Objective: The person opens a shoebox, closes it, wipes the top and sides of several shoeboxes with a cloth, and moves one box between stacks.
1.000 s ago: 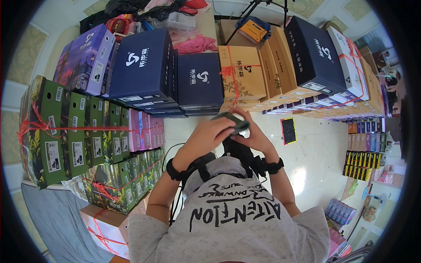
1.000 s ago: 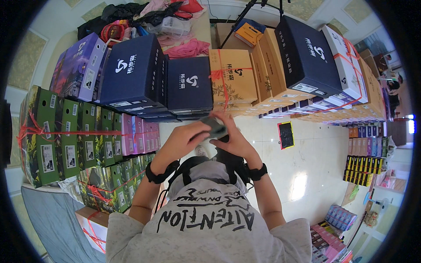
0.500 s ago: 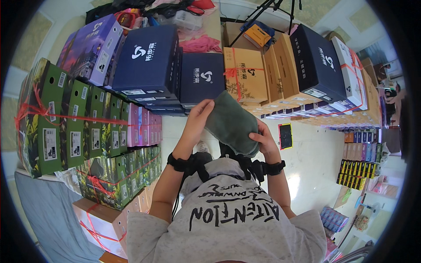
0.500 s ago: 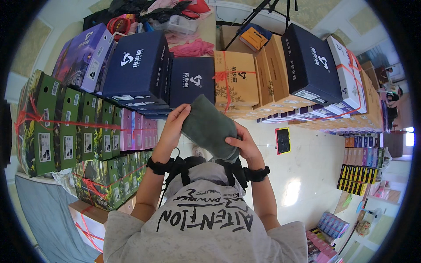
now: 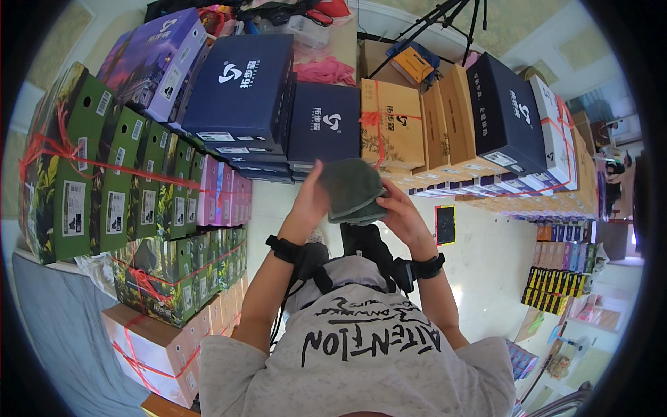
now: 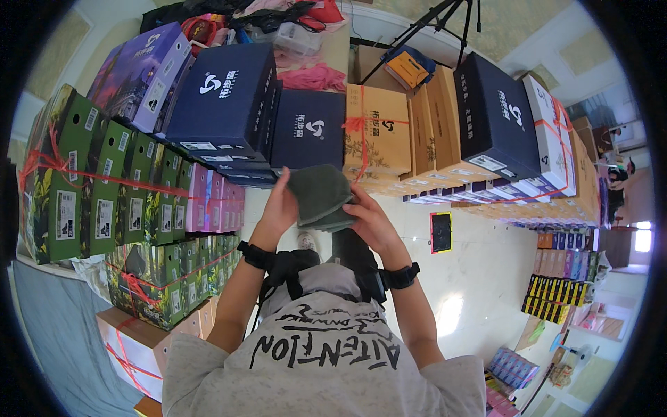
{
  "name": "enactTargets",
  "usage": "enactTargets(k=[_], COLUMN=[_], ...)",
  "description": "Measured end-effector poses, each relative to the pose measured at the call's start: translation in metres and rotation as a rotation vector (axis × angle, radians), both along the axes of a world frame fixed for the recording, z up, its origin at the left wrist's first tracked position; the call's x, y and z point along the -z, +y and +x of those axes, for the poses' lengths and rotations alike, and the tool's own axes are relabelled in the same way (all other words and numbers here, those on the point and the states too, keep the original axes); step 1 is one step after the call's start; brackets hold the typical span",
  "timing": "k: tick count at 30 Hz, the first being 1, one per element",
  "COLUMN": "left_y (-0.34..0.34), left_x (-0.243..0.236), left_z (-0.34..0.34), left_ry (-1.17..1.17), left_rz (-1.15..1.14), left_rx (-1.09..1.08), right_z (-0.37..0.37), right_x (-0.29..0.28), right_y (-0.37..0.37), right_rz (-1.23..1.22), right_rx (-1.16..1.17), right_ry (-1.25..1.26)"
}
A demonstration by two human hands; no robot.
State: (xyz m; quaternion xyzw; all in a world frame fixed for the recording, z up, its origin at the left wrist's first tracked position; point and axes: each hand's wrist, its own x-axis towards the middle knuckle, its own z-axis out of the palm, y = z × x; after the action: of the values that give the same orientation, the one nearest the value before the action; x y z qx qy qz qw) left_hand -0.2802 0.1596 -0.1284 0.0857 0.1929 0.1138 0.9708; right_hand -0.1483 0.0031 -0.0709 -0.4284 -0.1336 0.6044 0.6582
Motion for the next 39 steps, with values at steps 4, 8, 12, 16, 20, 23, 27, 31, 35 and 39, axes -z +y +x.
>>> enactTargets(k=[4,8,12,16,20,23,27,31,35,39], left_y=[0.004,-0.004,0.006,0.04,0.079,0.107,0.126,0.118,0.09,0.046], left_x=[0.058,0.13,0.216,0.255,0.267,0.246,0.257,0.267,0.292,0.23], left_z=[-0.008,-0.021,-0.071,-0.045,-0.017,-0.007,0.004,0.006,-0.028,-0.049], left_ry=[0.217,0.429,0.895,1.008,1.075,0.821,0.772,0.859,1.064,0.818], left_rz=[0.09,-0.008,-0.041,0.498,0.719,0.21,0.141,0.349,0.726,0.313], left_rx=[-0.103,-0.209,-0.268,-0.279,-0.419,-0.21,-0.152,-0.119,-0.186,-0.074], right_z=[0.004,0.013,0.019,0.069,0.083,0.082,0.082,0.067,0.05,0.05], right_x=[0.052,0.101,0.172,0.258,0.274,0.275,0.287,0.275,0.273,0.283], right_y=[-0.005,-0.002,0.026,0.026,0.067,0.088,0.099,0.098,0.082,0.019], right_rz=[-0.243,-0.35,-0.368,-0.317,-0.415,-0.48,-0.47,-0.552,-0.539,-0.695], right_rx=[-0.121,-0.349,-0.334,-0.056,0.222,0.23,0.229,0.192,0.127,0.042], right_ry=[-0.261,-0.36,-0.195,-0.066,0.047,-0.017,-0.01,-0.081,-0.02,-0.016])
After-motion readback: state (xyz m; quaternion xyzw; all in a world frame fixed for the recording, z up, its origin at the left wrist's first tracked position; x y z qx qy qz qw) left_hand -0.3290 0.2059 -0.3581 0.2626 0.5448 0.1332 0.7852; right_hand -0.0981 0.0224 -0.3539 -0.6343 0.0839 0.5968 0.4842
